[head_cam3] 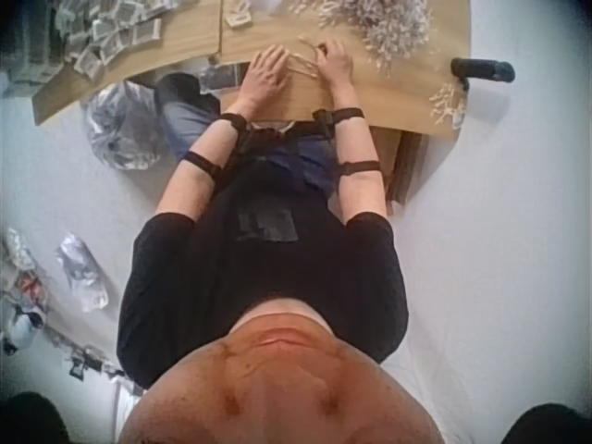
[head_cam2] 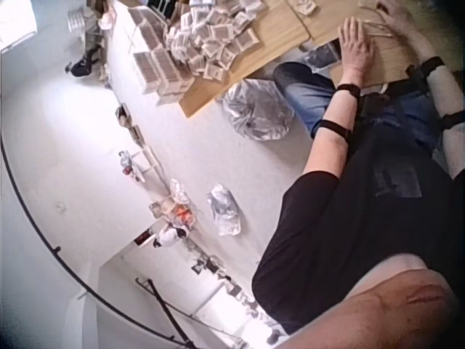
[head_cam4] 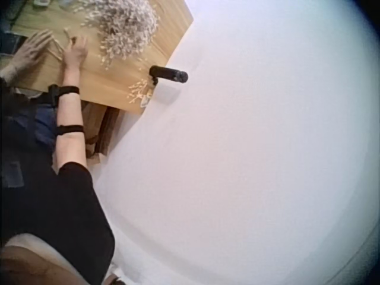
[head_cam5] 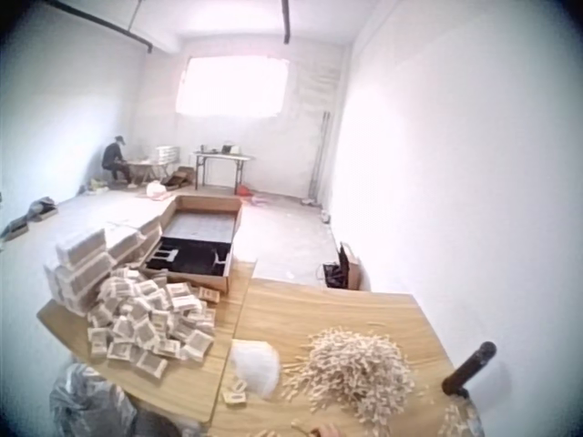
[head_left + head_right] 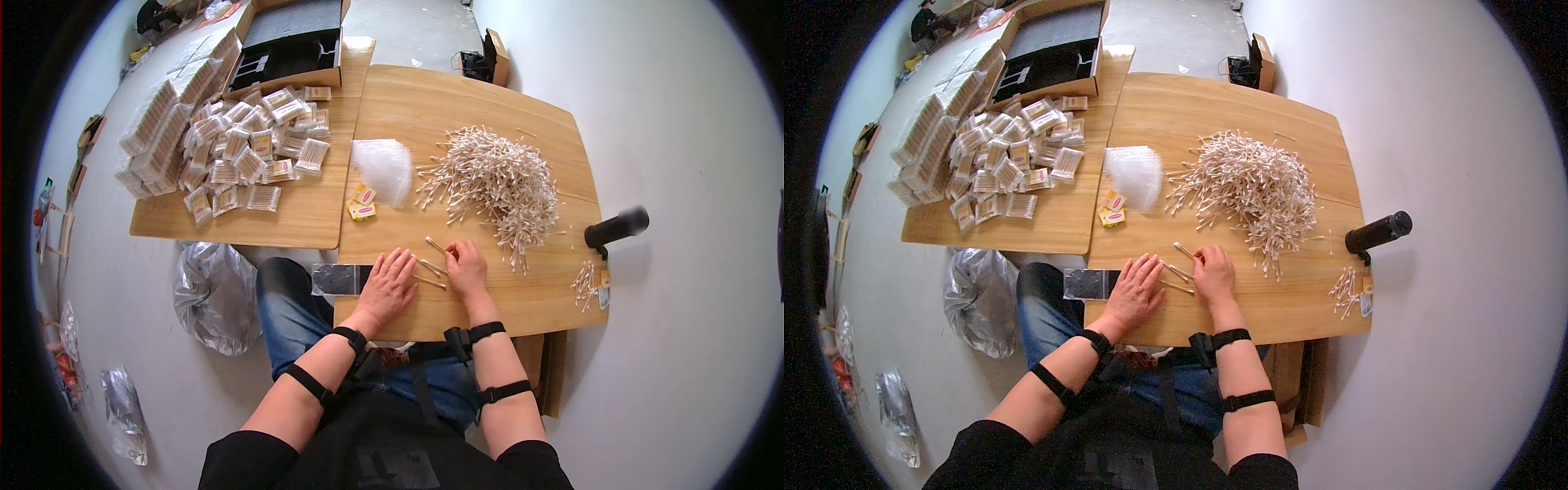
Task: The user is packaging small swab-like sticks into small plastic bags.
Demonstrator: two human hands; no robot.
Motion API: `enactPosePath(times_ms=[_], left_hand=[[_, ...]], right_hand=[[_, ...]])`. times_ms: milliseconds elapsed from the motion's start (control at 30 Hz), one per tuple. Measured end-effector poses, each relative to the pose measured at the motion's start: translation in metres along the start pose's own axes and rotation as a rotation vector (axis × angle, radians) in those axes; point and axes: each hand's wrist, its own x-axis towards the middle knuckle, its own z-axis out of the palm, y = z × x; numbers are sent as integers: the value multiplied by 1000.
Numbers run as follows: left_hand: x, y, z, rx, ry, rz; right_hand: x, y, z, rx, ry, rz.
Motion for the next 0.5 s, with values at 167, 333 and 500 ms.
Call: enactPosePath(times_ms=[167, 333, 500], left_hand=[[-4, -7, 3, -91, -6, 23], [-4, -9, 7, -132, 90, 13], [-5, -5, 2, -46, 8, 17]], right_hand=[[-4, -12, 0, 16, -47, -51], [-18, -17, -3, 49, -88, -124], [-30, -20, -5, 95, -193, -161]])
